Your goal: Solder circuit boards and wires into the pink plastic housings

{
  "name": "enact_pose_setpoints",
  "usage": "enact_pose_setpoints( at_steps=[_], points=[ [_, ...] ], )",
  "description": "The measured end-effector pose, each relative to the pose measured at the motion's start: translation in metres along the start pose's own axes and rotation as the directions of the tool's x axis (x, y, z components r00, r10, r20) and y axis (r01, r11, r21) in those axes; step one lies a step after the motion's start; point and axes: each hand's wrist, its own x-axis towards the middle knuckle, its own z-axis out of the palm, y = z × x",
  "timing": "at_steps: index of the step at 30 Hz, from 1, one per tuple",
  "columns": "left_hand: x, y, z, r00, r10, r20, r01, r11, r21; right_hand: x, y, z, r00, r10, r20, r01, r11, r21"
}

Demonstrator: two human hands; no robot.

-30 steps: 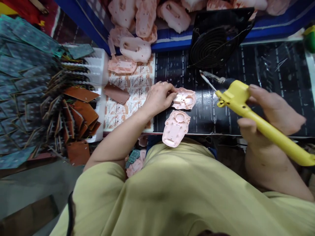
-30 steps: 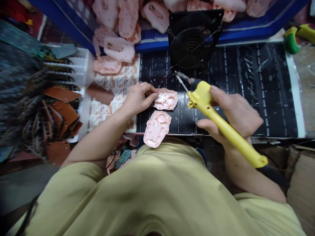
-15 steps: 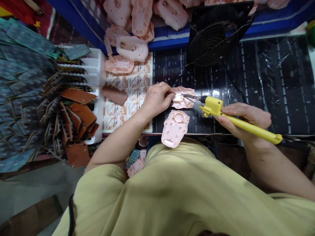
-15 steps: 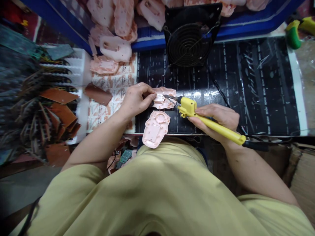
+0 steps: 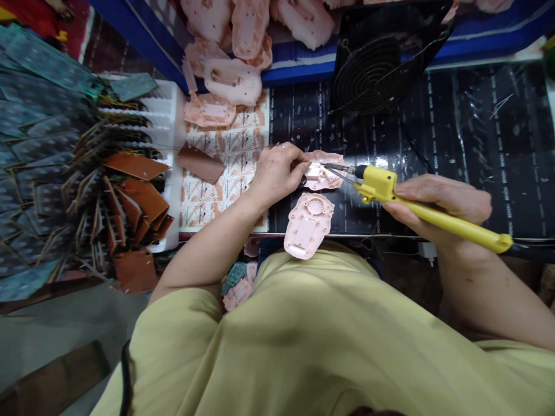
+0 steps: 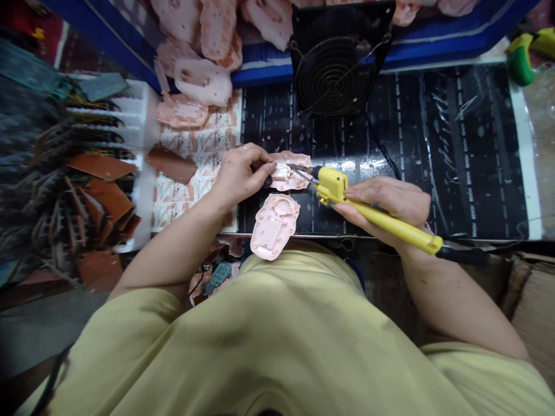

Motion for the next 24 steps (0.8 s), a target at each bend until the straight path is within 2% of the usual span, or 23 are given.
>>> enact_pose_setpoints(
  at_steps=[6,8,12,17,21,24],
  points=[
    [-0.001,0.007,-0.003,0.999,-0.014,0.040,0.012,0.998,0.059,0.002,-0.002,0.001,0.997,0.018,0.081,-0.015,0.999,-0.042],
    [-0.001,0.008,-0.003,0.999,-0.028,0.045,0.025,0.998,0.065,0.002,-0.002,-0.003,0.999,0.025,0.041,-0.023,0.998,-0.052],
    [-0.001,0.007,-0.003,0.998,-0.036,0.051,0.033,0.997,0.065,-0.003,-0.002,-0.013,0.989,0.063,-0.130,-0.074,0.994,-0.079],
    [0.000,0.008,-0.004,0.998,-0.030,0.060,0.023,0.993,0.113,-0.009,-0.001,-0.012,0.992,0.019,-0.122,-0.029,0.997,-0.074],
    [0.000,0.009,-0.004,0.999,-0.019,0.048,0.011,0.987,0.162,-0.014,-0.005,-0.013,0.987,0.122,-0.104,-0.143,0.964,-0.225],
    [-0.001,0.009,-0.006,0.998,0.006,0.057,-0.016,0.983,0.184,-0.016,-0.007,-0.013,0.986,0.144,-0.079,-0.160,0.952,-0.261]
  ],
)
